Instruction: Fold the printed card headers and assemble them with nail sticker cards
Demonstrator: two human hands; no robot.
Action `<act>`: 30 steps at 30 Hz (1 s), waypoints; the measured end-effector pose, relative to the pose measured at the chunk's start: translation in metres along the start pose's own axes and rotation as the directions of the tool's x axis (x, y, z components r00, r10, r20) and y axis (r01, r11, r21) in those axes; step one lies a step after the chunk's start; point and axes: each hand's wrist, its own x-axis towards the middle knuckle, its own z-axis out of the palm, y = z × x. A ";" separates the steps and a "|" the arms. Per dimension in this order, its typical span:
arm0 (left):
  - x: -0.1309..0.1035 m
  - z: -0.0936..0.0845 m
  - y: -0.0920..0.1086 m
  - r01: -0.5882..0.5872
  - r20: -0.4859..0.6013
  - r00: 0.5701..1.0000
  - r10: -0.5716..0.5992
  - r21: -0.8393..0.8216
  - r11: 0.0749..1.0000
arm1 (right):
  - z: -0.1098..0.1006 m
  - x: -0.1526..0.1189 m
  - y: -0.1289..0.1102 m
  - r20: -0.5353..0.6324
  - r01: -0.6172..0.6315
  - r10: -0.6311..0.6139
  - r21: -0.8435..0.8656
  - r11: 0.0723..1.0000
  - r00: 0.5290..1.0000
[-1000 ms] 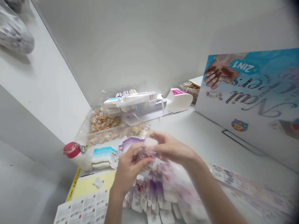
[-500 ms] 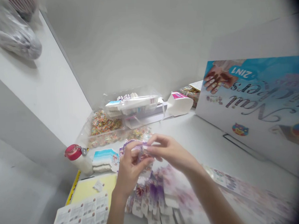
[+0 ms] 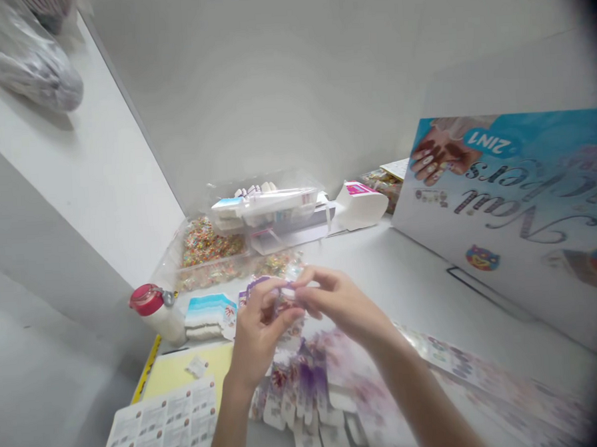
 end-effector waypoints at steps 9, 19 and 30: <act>0.000 0.004 0.011 0.002 -0.064 0.998 -0.004 -0.031 1.000 | -0.001 -0.003 -0.004 0.062 0.149 -0.144 -0.074 0.986 0.988; 0.002 0.005 0.013 -0.039 -0.078 0.996 0.033 -0.077 0.996 | 0.003 0.000 0.000 0.013 0.113 -0.113 0.025 0.993 0.994; -0.002 0.003 0.012 -0.004 0.017 1.000 0.005 -0.065 0.998 | -0.004 -0.007 -0.004 0.018 0.131 -0.131 -0.026 0.991 0.991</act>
